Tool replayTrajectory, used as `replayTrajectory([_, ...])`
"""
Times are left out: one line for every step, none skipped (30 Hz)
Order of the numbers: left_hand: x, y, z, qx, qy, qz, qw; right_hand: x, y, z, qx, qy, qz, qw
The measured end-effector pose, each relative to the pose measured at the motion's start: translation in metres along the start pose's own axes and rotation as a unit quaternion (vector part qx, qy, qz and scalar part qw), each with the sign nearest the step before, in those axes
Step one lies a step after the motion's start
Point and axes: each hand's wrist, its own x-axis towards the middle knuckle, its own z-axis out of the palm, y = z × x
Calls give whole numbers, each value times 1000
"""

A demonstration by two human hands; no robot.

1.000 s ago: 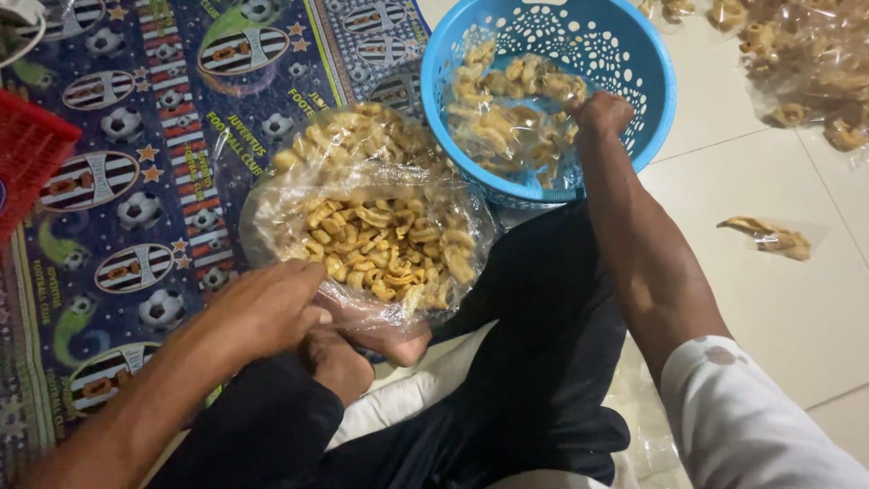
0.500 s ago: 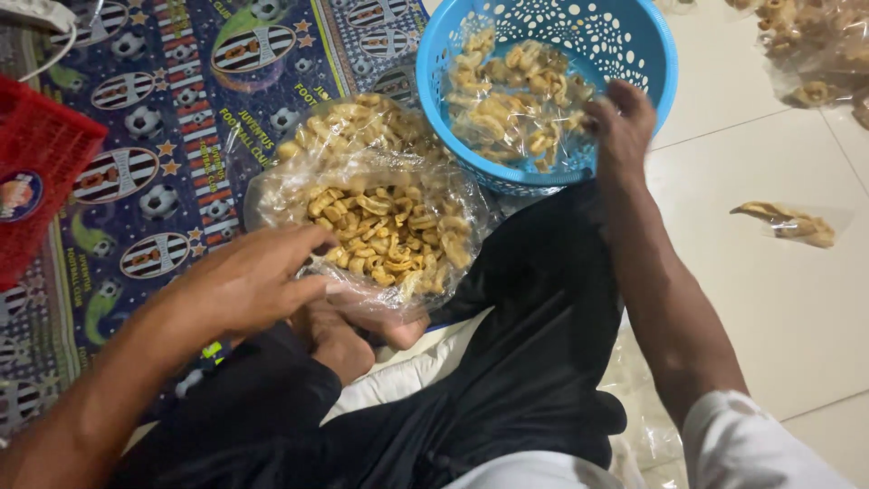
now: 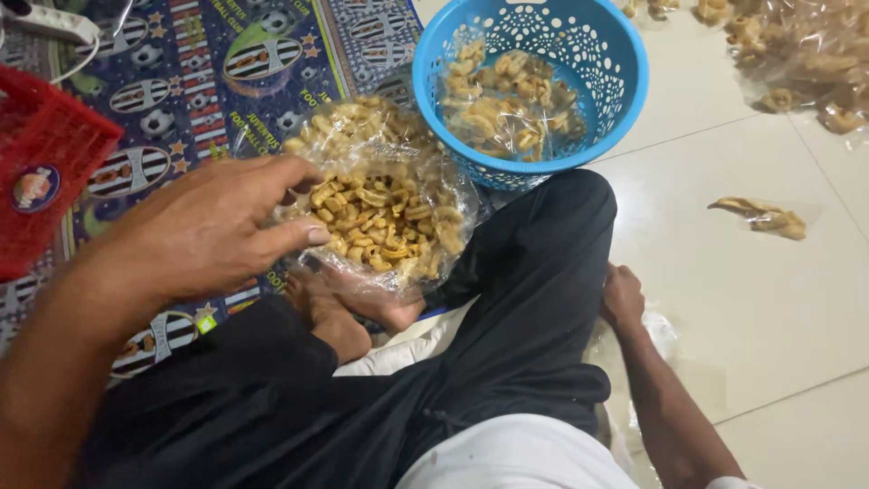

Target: Packaging small fried snacks into individual plastic bags by hand

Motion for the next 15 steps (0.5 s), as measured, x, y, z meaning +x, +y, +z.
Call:
replayTrajectory([-1, 1, 2, -3, 0, -2, 1000, 9, 11, 8, -3, -1, -2, 1000])
replayTrajectory([-4, 1, 5, 5, -6, 11, 1000, 18, 20, 19, -1, 19, 19, 1000])
replayTrajectory([-7, 2, 7, 12, -13, 24, 1000, 26, 29, 31, 1, 40, 41, 998])
replayTrajectory([-11, 5, 9, 11, -14, 17, 1000, 29, 32, 33, 0, 35, 36, 999])
replayTrajectory([-15, 9, 10, 14, -25, 26, 999, 33, 36, 35, -12, 54, 16, 998])
replayTrajectory([-18, 14, 11, 16, -34, 37, 999, 38, 40, 36, -23, 74, -4, 997])
replayTrajectory([-25, 18, 11, 15, -35, 33, 999, 31, 29, 27, -23, 72, -7, 997])
replayTrajectory([-31, 22, 12, 31, -50, 27, 998, 23, 21, 16, -1, 90, 7, 996])
replayTrajectory([-36, 27, 12, 46, -66, 22, 997, 15, 12, 6, 22, 107, 21, 994])
replayTrajectory([-39, 24, 18, 43, -67, 20, 997, 16, 22, 8, 19, 106, 19, 994])
replayTrajectory([-43, 22, 23, 37, -45, 54, 997, 17, 32, 10, -5, 76, 46, 996])
replayTrajectory([-46, 19, 29, 32, -24, 87, 995, 16, 42, 13, -29, 46, 73, 996])
replayTrajectory([-45, 24, 25, 31, -26, 85, 996, 25, 61, 22, -30, 43, 73, 996])
replayTrajectory([-44, 28, 21, 32, -67, 57, 996, 34, 79, 30, -57, 27, 51, 997])
replayTrajectory([-43, 33, 17, 34, -108, 29, 993, 44, 98, 39, -84, 10, 30, 996])
